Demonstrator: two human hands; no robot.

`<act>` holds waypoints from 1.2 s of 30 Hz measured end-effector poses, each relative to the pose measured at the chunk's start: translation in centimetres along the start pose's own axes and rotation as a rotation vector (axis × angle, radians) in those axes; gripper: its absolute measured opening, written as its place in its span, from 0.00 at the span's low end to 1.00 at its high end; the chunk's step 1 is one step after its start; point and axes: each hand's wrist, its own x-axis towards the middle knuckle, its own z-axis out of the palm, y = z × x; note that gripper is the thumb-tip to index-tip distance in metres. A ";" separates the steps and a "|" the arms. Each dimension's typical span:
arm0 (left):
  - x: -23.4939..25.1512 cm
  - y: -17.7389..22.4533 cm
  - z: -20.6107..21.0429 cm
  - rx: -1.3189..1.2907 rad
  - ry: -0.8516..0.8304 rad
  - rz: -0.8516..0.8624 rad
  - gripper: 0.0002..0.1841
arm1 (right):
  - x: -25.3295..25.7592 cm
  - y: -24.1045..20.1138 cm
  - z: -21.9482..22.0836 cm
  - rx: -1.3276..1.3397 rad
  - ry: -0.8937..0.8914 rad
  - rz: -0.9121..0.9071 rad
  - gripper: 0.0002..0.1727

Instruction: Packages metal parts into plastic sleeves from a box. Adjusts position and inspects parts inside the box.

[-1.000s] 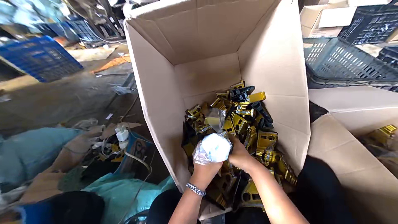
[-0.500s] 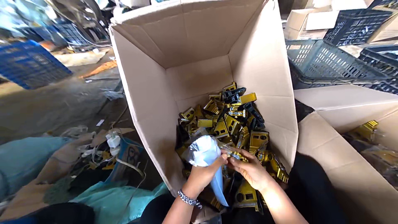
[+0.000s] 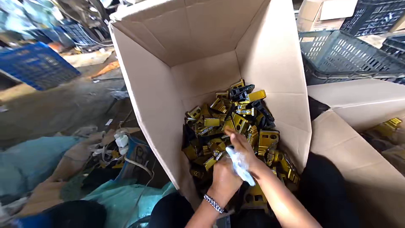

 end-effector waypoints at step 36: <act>34.6 -19.2 5.5 -0.109 -0.035 -0.848 0.27 | 37.4 16.7 -14.0 -0.388 -0.152 0.579 0.51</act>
